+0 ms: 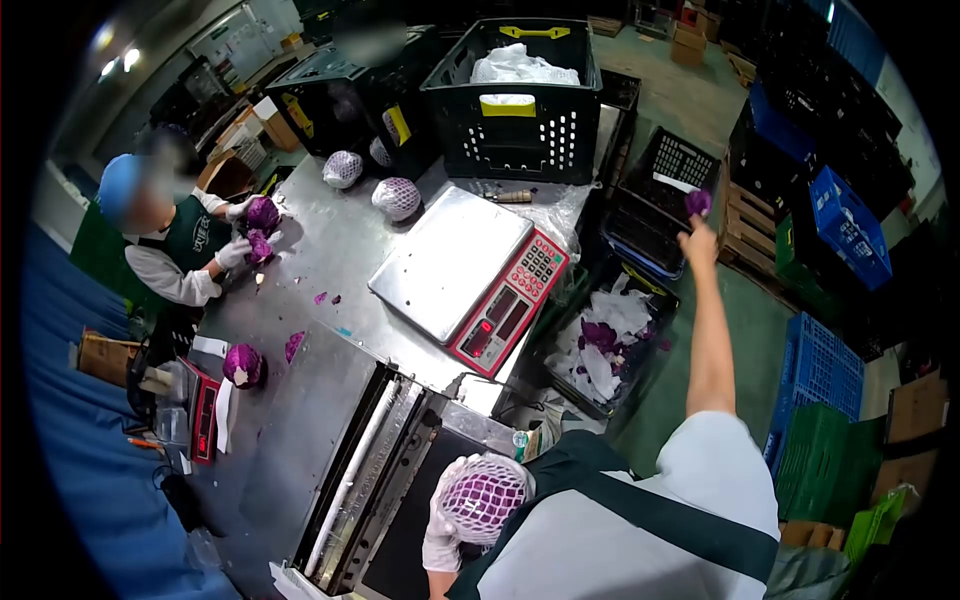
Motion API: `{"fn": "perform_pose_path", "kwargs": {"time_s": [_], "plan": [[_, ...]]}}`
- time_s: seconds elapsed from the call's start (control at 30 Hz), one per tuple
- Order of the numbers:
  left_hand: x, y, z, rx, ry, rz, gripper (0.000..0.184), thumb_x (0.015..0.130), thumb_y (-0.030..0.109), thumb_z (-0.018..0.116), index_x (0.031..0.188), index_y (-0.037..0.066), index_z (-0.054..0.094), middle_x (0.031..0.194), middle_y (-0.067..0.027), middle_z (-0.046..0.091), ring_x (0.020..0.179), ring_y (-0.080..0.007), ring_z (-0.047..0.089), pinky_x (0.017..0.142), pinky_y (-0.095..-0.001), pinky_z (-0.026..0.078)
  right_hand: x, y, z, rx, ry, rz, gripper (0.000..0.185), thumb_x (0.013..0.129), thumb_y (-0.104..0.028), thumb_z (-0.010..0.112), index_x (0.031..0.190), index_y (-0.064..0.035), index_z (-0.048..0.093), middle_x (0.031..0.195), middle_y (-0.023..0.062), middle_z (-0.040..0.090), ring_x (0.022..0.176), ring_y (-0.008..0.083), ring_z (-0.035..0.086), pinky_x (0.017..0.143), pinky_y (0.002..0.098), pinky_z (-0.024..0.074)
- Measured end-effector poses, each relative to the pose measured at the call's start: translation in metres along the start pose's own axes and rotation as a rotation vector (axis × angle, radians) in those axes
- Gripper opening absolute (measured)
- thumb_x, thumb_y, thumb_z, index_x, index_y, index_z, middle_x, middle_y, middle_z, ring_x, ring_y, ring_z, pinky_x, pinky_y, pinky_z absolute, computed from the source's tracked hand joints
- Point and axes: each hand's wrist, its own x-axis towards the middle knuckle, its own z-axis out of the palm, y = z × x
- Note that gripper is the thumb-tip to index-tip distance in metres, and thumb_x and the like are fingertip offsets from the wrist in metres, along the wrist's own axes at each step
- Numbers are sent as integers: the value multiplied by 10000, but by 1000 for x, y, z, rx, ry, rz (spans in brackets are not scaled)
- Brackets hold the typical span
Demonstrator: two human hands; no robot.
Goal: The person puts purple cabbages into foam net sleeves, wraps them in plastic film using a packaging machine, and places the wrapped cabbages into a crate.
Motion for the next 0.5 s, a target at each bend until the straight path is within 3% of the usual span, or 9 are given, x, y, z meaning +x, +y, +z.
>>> {"fn": "perform_pose_path", "kwargs": {"time_s": [0.07,0.13,0.17,0.23,0.3,0.43,0.5], "plan": [[-5,-4,-5,-1,41,-7,709,830,533,470,1254,-34,434,1278,-161,469,1194,-290,433,1031,-439,327,-50,-5,36,26,-160,-37,286,688,-233,639,958,-145,676,884,172,649,867,349,620,773,443,497],[-4,-6,-3,5,55,-20,704,832,529,470,1253,-33,435,1278,-160,470,1192,-289,436,1030,-437,328,-101,-9,66,18,-458,30,308,646,-243,670,938,-145,693,919,157,653,881,320,623,785,423,507],[-4,-7,-3,4,63,-14,701,832,526,470,1253,-33,436,1277,-160,471,1191,-288,437,1030,-436,329,-124,2,100,-14,-392,-91,293,626,-287,721,882,-146,708,854,136,668,806,292,643,753,408,510],[-2,-9,-2,0,77,-17,696,833,522,470,1252,-33,438,1277,-160,472,1188,-287,440,1029,-434,330,-160,-2,117,16,-606,-161,272,660,-266,671,895,-133,702,877,155,658,849,319,630,762,421,512],[0,-11,2,-8,80,-16,690,834,517,470,1251,-32,439,1276,-159,473,1186,-286,442,1028,-433,331,-185,-15,121,41,-709,-97,227,683,-263,663,852,-117,704,844,150,661,819,325,631,741,413,516],[3,-13,11,-21,73,-9,680,837,508,470,1249,-32,442,1275,-159,476,1181,-284,447,1026,-429,333,-192,-45,106,34,-621,-75,225,696,-256,692,836,-80,700,788,132,668,753,281,650,707,372,512],[3,-12,13,-27,61,-2,675,838,503,470,1248,-31,443,1274,-158,477,1179,-283,450,1026,-427,334,-182,-64,91,427,-433,-247,176,733,-204,672,821,-52,686,782,139,664,704,263,652,654,341,510]]}}
